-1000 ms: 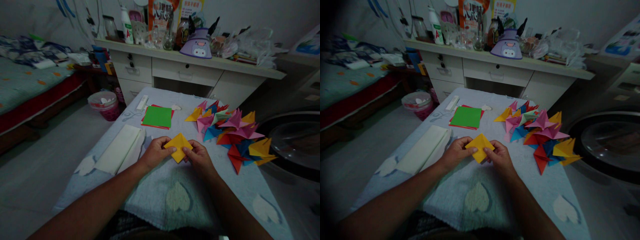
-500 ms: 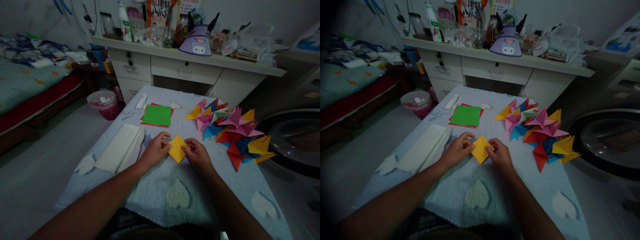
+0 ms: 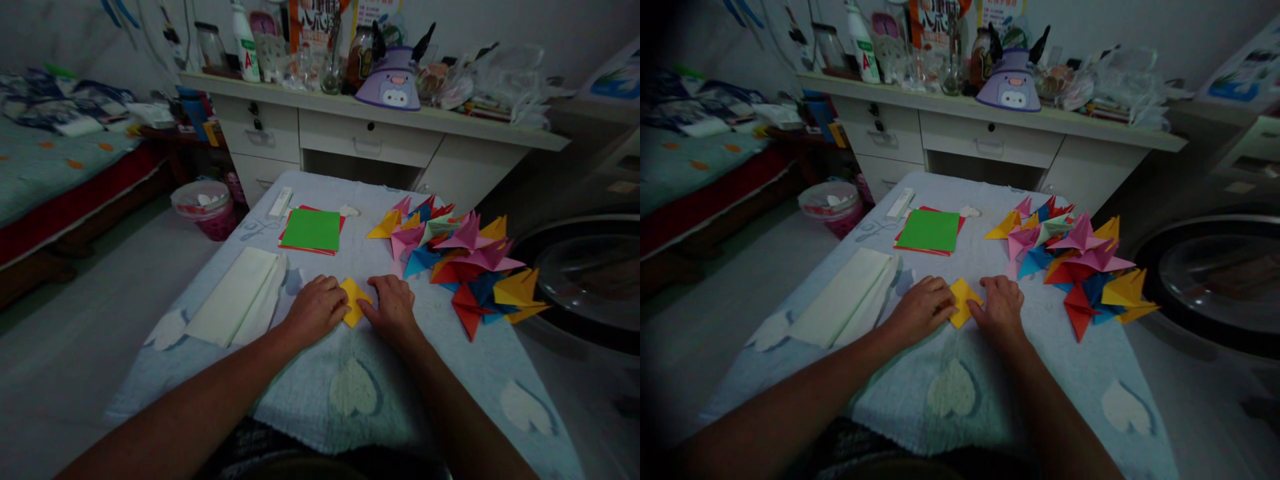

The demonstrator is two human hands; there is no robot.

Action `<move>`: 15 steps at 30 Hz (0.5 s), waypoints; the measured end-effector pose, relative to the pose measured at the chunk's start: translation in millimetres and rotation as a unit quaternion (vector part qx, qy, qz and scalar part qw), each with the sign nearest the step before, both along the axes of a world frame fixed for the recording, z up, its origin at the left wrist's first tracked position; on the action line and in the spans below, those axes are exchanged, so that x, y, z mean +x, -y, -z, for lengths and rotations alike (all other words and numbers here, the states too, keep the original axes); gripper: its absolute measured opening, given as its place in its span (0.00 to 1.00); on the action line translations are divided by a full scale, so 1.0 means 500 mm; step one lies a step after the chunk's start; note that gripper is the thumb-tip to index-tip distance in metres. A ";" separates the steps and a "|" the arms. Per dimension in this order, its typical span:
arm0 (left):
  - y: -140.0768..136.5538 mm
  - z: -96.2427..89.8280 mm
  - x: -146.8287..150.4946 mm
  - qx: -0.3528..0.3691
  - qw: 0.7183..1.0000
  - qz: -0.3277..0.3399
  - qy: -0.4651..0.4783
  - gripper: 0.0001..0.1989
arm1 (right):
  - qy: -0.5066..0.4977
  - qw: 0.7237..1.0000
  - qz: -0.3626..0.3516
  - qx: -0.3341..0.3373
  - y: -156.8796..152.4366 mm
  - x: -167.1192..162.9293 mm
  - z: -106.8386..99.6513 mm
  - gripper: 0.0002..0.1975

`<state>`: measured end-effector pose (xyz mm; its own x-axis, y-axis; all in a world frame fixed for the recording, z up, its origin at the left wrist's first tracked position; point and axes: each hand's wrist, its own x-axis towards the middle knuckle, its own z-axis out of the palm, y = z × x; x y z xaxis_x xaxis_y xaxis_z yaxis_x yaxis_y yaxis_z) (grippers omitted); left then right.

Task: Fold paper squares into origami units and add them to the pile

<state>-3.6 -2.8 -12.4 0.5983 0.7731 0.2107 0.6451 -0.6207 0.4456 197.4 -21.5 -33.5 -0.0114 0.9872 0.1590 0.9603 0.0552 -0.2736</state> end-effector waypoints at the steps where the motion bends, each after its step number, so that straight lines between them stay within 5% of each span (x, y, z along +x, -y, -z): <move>1: 0.001 0.000 0.001 -0.003 1.000 0.003 -0.005 0.06 | 0.006 1.000 -0.006 0.001 0.001 0.002 0.001 0.25; 8: 0.003 0.012 0.003 -0.023 0.999 -0.010 -0.028 0.11 | 0.030 0.998 -0.055 -0.008 0.010 0.009 0.003 0.40; 15: 0.000 0.016 0.002 -0.024 0.999 -0.011 -0.025 0.15 | 0.039 0.998 -0.043 -0.028 0.009 0.015 0.006 0.42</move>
<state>-2.7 -2.7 -20.3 0.5905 0.7942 0.1431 0.6804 -0.5853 0.4409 204.7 -26.1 -36.3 -0.1072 0.9894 0.0984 0.9709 0.1254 -0.2039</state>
